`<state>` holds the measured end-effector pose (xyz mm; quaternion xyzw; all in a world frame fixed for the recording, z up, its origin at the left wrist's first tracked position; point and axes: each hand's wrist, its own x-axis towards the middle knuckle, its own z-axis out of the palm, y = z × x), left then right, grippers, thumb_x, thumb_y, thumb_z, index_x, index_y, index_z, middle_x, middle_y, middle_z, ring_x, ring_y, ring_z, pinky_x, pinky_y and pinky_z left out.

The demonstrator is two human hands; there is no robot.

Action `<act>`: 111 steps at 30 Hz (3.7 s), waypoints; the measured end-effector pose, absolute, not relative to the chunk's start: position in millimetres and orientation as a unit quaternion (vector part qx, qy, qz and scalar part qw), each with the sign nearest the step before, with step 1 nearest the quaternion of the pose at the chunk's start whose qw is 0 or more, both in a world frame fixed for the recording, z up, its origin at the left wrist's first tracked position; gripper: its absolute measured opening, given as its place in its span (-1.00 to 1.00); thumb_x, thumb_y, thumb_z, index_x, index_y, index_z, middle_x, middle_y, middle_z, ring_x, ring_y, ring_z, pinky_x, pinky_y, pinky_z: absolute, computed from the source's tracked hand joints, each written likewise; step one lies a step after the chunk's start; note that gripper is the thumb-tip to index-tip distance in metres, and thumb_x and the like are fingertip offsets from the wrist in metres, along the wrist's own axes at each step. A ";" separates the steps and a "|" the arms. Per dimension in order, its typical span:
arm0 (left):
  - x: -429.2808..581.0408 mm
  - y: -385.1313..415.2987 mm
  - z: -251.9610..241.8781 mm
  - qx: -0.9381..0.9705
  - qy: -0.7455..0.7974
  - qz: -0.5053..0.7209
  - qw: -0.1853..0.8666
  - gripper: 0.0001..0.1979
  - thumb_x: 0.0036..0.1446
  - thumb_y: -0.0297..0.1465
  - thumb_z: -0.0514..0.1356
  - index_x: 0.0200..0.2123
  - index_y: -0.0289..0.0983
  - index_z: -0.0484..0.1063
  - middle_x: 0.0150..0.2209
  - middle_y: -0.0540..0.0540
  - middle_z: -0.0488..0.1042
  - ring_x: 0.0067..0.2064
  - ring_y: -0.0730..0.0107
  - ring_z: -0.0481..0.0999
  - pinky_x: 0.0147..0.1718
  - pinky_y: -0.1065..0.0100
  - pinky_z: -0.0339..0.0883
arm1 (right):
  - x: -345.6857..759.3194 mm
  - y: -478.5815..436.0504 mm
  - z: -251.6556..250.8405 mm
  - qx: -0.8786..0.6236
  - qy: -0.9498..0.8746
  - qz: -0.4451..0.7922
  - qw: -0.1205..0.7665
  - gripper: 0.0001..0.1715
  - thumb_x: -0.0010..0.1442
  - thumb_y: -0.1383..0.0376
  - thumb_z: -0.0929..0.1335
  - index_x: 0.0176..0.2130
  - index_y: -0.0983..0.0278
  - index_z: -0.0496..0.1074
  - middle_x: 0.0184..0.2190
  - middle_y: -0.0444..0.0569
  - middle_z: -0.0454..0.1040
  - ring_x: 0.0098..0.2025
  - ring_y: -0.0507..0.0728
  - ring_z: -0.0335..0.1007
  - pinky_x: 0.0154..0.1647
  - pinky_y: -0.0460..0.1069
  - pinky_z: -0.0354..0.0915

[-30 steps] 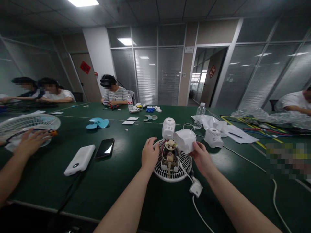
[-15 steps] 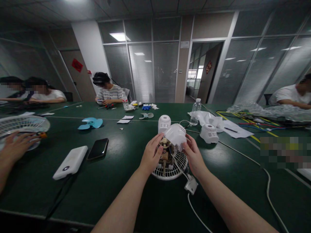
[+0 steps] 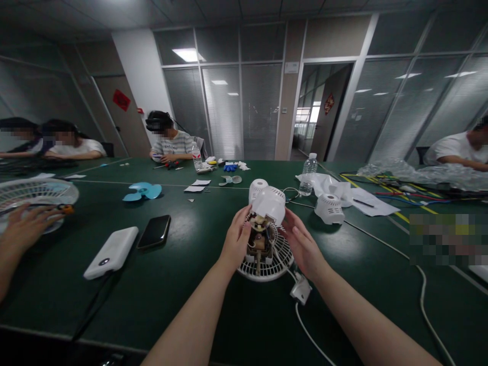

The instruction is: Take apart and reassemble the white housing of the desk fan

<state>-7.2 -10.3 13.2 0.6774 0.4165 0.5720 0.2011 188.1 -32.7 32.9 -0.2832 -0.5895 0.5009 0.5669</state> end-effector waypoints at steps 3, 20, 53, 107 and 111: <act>-6.9 -6.0 9.4 0.631 0.415 0.610 0.242 -0.43 0.30 -0.03 -0.14 0.21 -0.22 0.22 0.20 -0.16 0.30 0.20 0.25 0.30 0.19 0.24 0.16 | 187.5 -34.1 33.1 -0.266 -0.604 0.510 0.553 -0.33 0.21 0.00 0.28 0.25 0.04 0.14 0.36 -0.16 0.01 0.38 0.20 -0.10 0.31 0.21 0.03; -10.6 -15.0 20.2 0.584 0.510 0.585 0.238 -0.56 0.25 -0.04 -0.05 -0.06 -0.24 0.35 -0.12 -0.12 0.47 -0.09 0.23 0.46 -0.14 0.26 0.33 | 189.5 -26.6 14.3 -0.287 -0.716 0.417 0.481 -0.23 0.19 0.03 0.35 0.30 -0.04 0.04 0.41 -0.21 -0.26 0.42 0.24 -0.31 0.36 0.21 -0.10; -6.7 -15.6 13.8 0.646 0.348 0.560 0.386 -0.17 0.12 -0.02 0.15 0.30 -0.19 -0.16 0.25 -0.29 0.10 0.17 0.00 0.31 0.07 0.06 0.28 | 195.5 -33.3 12.2 -0.301 -0.691 0.373 0.541 -0.31 0.20 0.13 0.35 0.24 0.10 0.09 0.25 0.05 0.23 0.30 0.27 0.11 0.29 0.25 0.04; -10.7 -13.4 14.0 0.656 0.343 0.560 0.370 -0.03 0.03 -0.08 0.26 0.33 -0.24 -0.23 0.19 -0.31 0.24 0.19 0.02 0.31 0.18 0.02 0.13 | 174.7 -90.2 89.3 -0.498 -0.813 0.297 0.053 -0.80 0.13 0.22 0.32 -0.45 0.24 0.45 -0.54 -0.08 0.53 -0.52 0.07 0.41 -0.50 -0.07 0.18; -13.2 -14.7 16.4 0.662 0.359 0.543 0.372 0.01 0.01 -0.08 0.28 0.34 -0.24 -0.27 0.21 -0.32 0.21 0.20 -0.01 0.30 0.17 0.01 0.15 | 188.9 -57.7 95.6 -0.562 -0.777 0.204 0.196 -0.75 0.16 0.28 0.23 -0.50 0.24 0.38 -0.58 -0.09 0.46 -0.49 0.10 0.37 -0.42 -0.01 0.21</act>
